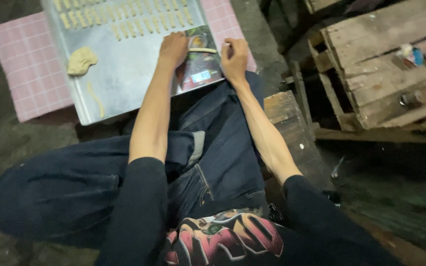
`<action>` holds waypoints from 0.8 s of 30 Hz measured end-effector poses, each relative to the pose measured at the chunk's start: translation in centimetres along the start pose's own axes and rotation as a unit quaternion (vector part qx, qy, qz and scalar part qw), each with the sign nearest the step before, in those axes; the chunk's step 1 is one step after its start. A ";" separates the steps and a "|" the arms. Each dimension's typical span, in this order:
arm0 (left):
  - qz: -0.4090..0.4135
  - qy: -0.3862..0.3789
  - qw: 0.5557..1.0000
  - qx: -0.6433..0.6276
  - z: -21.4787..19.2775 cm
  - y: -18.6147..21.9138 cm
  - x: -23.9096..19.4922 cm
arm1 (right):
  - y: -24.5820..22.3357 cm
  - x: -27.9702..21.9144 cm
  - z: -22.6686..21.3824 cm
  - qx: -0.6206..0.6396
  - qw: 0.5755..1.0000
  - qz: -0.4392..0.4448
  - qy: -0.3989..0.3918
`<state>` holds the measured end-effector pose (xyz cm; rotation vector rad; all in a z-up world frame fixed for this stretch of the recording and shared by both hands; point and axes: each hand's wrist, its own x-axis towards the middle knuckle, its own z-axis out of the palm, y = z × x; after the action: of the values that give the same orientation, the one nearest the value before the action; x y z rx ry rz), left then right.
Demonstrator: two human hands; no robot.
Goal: The person sits cross-legged on the floor and shapes dough into small twisted pieces by hand. They roll the dough into long ropes, cut them into segments, twist each segment, and place them in rows on a metal tray. A digital scale is used to weigh portions of dough before shaping.
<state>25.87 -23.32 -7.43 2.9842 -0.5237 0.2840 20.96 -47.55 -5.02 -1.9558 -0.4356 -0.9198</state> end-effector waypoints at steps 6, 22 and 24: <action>-0.011 -0.068 0.998 0.006 -3.7 1.1 -0.6 | 0.8 0.7 1.4 0.007 0.987 -0.096 -0.127; -0.005 0.027 0.984 -0.175 -8.4 -4.4 0.3 | -1.1 3.0 4.1 0.044 0.947 -0.097 -0.302; -0.017 0.039 0.982 -0.183 -12.7 -5.2 0.4 | -3.3 5.1 3.5 0.075 0.946 -0.058 -0.310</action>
<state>25.96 -16.94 4.72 2.6127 -0.4592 0.2672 23.79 -43.17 -0.40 -2.0641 -0.9594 -0.3008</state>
